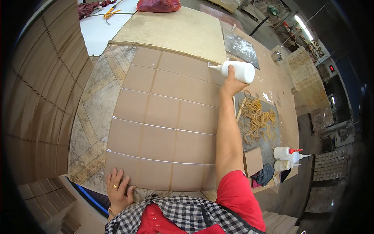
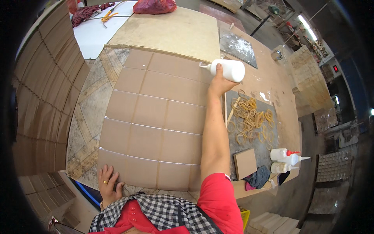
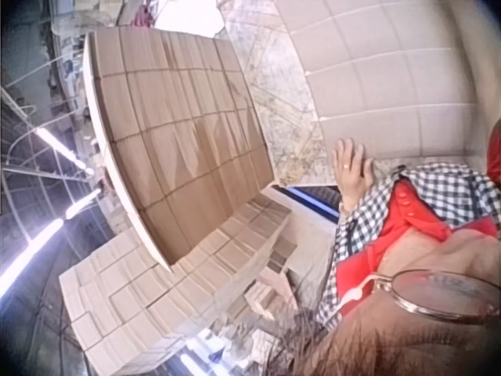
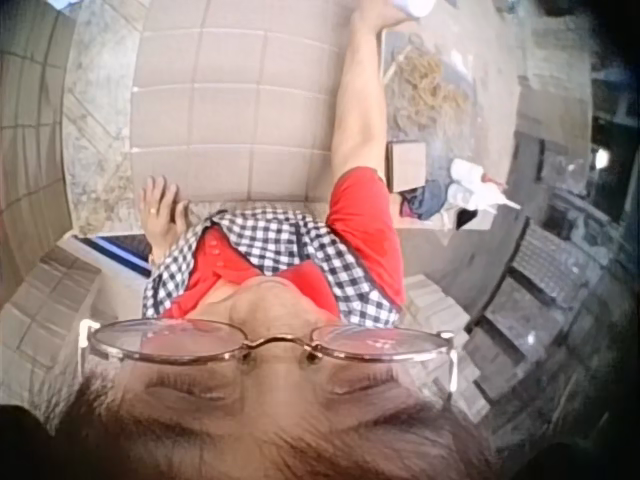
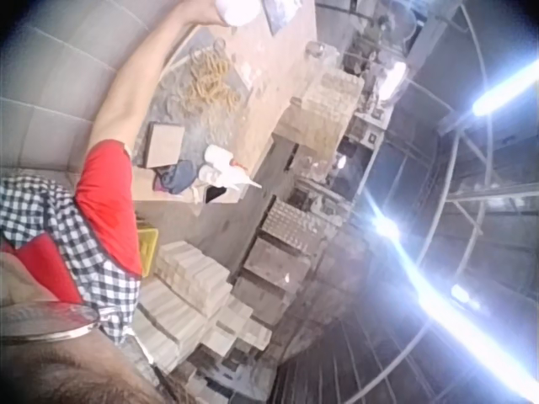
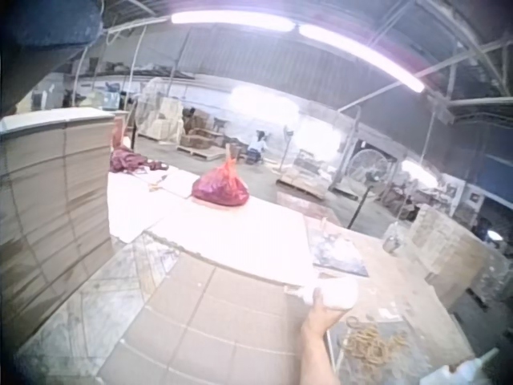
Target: Applying glue to cardboard templates and folding them into boxes, secured with rubber bands.
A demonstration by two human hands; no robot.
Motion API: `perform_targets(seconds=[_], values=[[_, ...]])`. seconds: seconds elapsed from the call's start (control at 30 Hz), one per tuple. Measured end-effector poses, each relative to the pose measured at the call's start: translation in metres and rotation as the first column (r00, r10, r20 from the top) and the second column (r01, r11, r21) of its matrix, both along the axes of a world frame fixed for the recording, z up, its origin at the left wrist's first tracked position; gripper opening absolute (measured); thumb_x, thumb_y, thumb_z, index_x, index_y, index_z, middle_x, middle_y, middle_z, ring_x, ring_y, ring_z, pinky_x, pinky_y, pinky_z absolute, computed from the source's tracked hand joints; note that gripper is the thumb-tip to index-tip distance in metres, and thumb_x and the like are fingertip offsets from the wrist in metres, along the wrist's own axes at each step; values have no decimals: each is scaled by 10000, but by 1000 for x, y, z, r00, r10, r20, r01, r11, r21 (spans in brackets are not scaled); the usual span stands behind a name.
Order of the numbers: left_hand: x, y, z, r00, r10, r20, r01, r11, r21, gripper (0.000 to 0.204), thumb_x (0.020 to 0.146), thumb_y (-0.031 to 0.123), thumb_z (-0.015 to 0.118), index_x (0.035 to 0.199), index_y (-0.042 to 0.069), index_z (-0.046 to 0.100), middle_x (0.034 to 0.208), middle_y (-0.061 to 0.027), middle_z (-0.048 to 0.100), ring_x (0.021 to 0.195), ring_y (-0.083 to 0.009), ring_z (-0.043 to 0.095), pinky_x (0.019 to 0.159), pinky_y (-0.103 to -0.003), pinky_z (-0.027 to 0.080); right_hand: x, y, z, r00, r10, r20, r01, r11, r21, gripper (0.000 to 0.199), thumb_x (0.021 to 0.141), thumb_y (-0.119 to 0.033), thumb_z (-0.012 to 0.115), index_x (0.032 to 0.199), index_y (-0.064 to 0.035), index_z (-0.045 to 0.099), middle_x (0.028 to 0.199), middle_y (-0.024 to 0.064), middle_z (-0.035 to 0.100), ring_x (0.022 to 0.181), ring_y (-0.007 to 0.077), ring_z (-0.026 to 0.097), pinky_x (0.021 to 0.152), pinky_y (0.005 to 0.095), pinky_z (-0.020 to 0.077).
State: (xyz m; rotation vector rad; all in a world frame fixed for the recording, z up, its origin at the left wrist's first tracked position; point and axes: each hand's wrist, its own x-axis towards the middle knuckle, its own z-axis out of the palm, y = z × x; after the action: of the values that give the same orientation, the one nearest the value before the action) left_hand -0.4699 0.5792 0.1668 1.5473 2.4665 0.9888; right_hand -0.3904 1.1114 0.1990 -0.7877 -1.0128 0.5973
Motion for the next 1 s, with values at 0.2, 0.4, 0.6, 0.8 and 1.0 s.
perform_targets(seconds=[0.2,0.4,0.6,0.8,1.0], values=[[0,1,1,1000,-23,-17,24,999,31,357,706,99,684,1049,27,615,1249,-189,546,1227,-416,451,1040,-569,288,42,-64,5,997,62,45,-59,997,-52,702,703,-60,791,1253,18,363,1200,160,522,1087,262,542,918,381,469],[0,1,-1,998,-30,-51,31,999,32,352,715,87,667,1059,27,614,1250,-180,539,1224,-400,451,1041,-550,300,89,-153,13,992,121,33,-116,986,-122,575,711,-48,785,1192,52,486,1143,145,578,1019,232,578,890,362,471],[0,2,-2,996,-49,-69,52,998,43,347,735,70,654,1074,10,608,1268,-174,536,1242,-389,439,1056,-531,287,137,-262,19,993,115,2,-112,973,-201,456,746,-1,743,1140,78,527,1090,132,602,977,201,588,880,347,466],[2,-1,-4,996,-34,-77,38,998,57,347,746,66,657,1084,3,610,1270,-175,538,1245,-385,438,1061,-506,288,189,-358,16,998,46,54,-26,946,-322,509,746,0,735,1193,53,497,1114,128,585,996,207,579,893,356,461],[1,0,-7,993,-34,-114,41,997,63,340,761,79,657,1093,24,609,1265,-155,540,1233,-371,451,1054,-527,296,238,-423,14,992,98,81,-63,932,-358,564,753,10,688,1258,23,438,1155,121,549,1048,231,551,947,386,425]])
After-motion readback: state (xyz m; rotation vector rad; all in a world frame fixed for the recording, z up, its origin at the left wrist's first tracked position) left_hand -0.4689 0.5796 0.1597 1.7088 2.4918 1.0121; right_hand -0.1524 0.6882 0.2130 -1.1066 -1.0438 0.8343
